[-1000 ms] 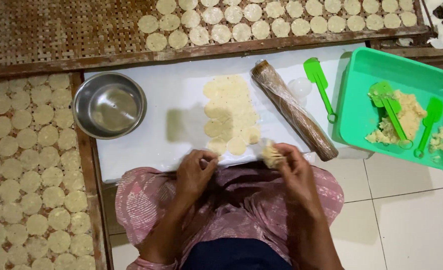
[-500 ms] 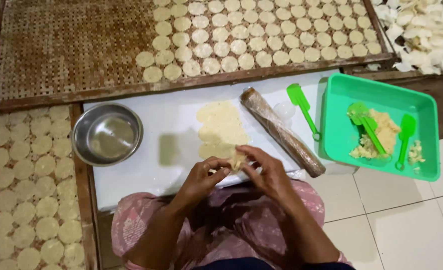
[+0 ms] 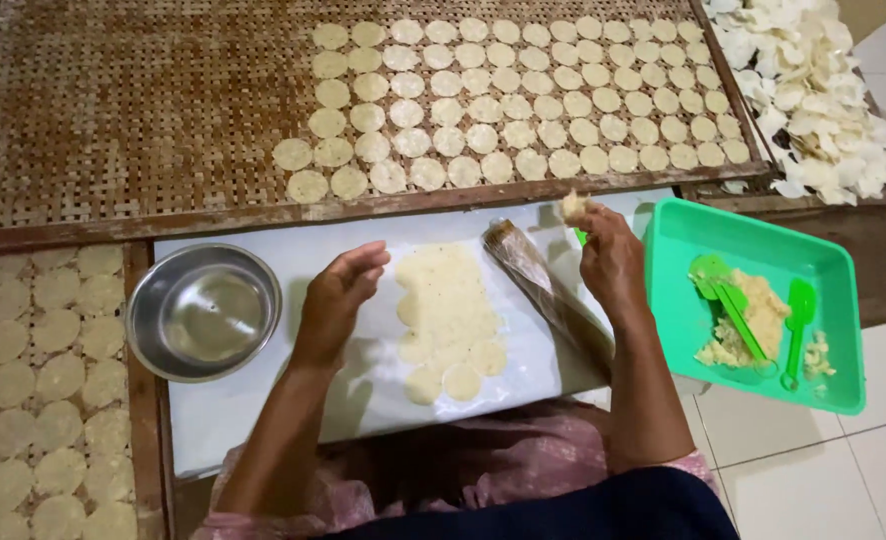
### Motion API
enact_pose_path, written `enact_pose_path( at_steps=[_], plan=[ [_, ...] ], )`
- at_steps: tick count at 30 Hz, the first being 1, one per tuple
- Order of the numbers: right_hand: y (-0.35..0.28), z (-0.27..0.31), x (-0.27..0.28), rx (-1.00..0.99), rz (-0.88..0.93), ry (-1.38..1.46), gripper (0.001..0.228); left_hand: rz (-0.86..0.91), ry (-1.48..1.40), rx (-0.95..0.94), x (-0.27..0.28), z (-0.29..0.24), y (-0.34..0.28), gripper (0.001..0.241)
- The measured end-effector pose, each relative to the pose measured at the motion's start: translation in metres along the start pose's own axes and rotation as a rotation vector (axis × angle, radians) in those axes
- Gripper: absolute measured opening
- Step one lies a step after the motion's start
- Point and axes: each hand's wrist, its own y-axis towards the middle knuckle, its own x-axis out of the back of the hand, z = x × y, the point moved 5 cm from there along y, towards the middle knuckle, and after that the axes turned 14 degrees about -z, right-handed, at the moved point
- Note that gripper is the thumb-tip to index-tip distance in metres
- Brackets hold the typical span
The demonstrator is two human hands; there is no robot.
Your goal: Preparing and placing small dough circles on a large drying tray.
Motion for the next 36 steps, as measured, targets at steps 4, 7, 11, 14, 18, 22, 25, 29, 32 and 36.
enact_pose_path(
  at_steps=[4, 7, 11, 14, 18, 22, 25, 29, 32, 36],
  plan=[
    [0.001, 0.008, -0.010, -0.165, 0.083, 0.004, 0.039, -0.112, -0.118, 0.181, 0.015, 0.038, 0.014, 0.036],
    [0.001, 0.022, -0.010, -0.364, 0.142, 0.041, 0.035, -0.148, -0.172, 0.165, 0.019, 0.027, 0.006, 0.034],
    [0.001, 0.055, -0.020, -0.189, 0.220, 0.064, 0.047, -0.103, -0.270, 0.072, 0.029, 0.009, -0.009, 0.035],
    [-0.005, 0.067, -0.031, -0.057, 0.288, -0.012, 0.062, -0.098, -0.329, 0.057, 0.035, 0.008, -0.013, 0.035],
    [-0.003, 0.063, -0.033, 0.028, 0.263, -0.177, 0.071, -0.116, -0.343, 0.023, 0.040, 0.000, -0.017, 0.035],
    [-0.005, 0.046, -0.035, 0.041, 0.200, -0.253, 0.063, -0.123, -0.359, 0.000, 0.042, -0.004, -0.018, 0.036],
    [-0.007, 0.052, -0.055, 0.080, 0.162, -0.176, 0.052, -0.128, -0.354, -0.025, 0.040, -0.002, -0.017, 0.035],
    [-0.011, 0.101, -0.091, 0.087, 0.322, -0.005, 0.042, -0.121, -0.371, 0.006, 0.036, -0.001, -0.020, 0.034],
    [-0.014, 0.126, -0.109, 0.270, 0.375, -0.012, 0.047, -0.112, -0.370, 0.000, 0.033, -0.001, -0.019, 0.033],
    [-0.021, 0.136, -0.121, 0.445, 0.409, -0.084, 0.057, -0.105, -0.350, 0.028, 0.031, -0.002, -0.018, 0.033]
  ],
)
